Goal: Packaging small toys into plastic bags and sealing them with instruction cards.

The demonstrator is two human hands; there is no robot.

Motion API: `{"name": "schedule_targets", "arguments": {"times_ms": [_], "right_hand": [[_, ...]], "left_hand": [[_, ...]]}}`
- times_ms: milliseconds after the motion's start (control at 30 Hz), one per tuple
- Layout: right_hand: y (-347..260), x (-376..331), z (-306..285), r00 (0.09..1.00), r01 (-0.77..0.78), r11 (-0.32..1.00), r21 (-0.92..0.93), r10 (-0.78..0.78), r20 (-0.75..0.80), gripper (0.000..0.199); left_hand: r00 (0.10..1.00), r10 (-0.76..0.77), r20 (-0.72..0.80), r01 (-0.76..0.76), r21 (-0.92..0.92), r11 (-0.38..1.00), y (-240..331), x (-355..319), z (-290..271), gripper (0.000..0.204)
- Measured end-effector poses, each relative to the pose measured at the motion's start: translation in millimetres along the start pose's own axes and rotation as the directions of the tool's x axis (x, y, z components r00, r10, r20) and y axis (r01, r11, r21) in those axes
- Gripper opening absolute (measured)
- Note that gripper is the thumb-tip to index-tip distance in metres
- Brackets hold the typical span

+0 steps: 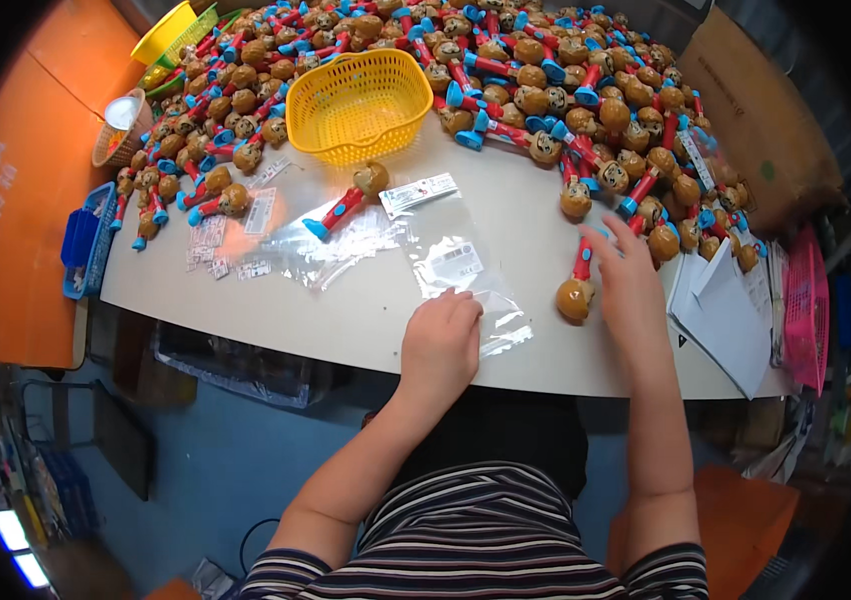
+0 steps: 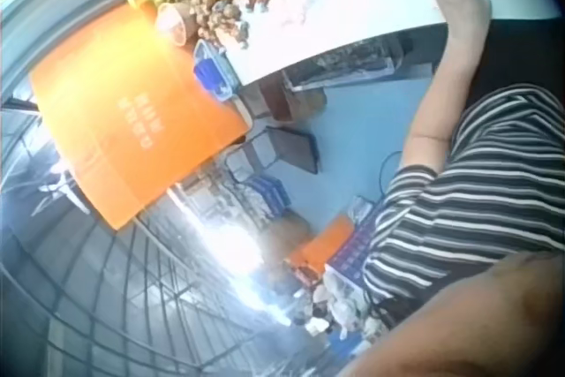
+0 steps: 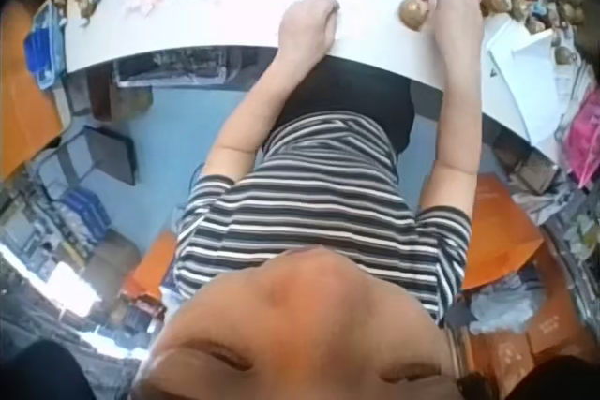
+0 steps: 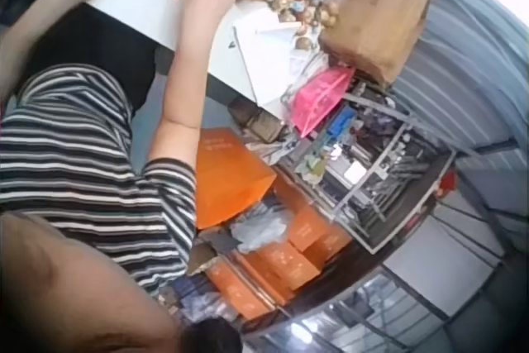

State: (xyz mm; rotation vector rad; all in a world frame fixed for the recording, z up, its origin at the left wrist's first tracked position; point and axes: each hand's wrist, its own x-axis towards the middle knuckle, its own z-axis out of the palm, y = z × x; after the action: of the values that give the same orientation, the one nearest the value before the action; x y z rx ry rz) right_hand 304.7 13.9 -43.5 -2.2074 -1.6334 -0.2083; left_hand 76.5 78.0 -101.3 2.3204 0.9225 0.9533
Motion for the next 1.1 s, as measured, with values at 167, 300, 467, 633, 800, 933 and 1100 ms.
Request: {"name": "schedule_targets", "arguments": {"times_ms": [167,300,467,633,800,933,1100], "right_hand": [[38,2,13,0.939,0.311,0.947,-0.08,-0.292,0.182,0.032],[28,-22,-8,0.966,0.216,0.968,0.13,-0.231,0.118,0.015],[-14,-75,-41,0.893,-0.341,0.735,0.587,0.057,0.447,0.022],[-21,-94,-13,0.985,-0.05,0.914,0.402,-0.02,0.17,0.024],[-21,-97,-11,0.987,0.123,0.982,0.146,-0.137,0.089,0.031],[-21,-95,6,0.968,0.249,0.966,0.066,-0.246,-0.05,0.041],[-29,-96,18,0.99,-0.134,0.858,0.497,0.14,0.025,0.035]], "left_hand": [[0.994,0.033,-0.101,-0.035,-0.012,0.999,7,-10,14,0.016],[0.981,0.054,-0.188,-0.052,0.015,0.999,-1,-10,14,0.018],[0.997,-0.021,-0.074,0.019,-0.024,1.0,16,-1,18,0.018],[0.995,-0.093,-0.038,0.083,-0.214,0.973,27,7,24,0.014],[0.995,-0.096,-0.028,0.087,-0.237,0.968,26,8,24,0.012],[0.996,-0.016,-0.084,0.004,-0.148,0.989,31,15,19,0.012],[0.996,-0.085,-0.011,0.083,-0.146,0.986,32,18,15,0.012]]}}
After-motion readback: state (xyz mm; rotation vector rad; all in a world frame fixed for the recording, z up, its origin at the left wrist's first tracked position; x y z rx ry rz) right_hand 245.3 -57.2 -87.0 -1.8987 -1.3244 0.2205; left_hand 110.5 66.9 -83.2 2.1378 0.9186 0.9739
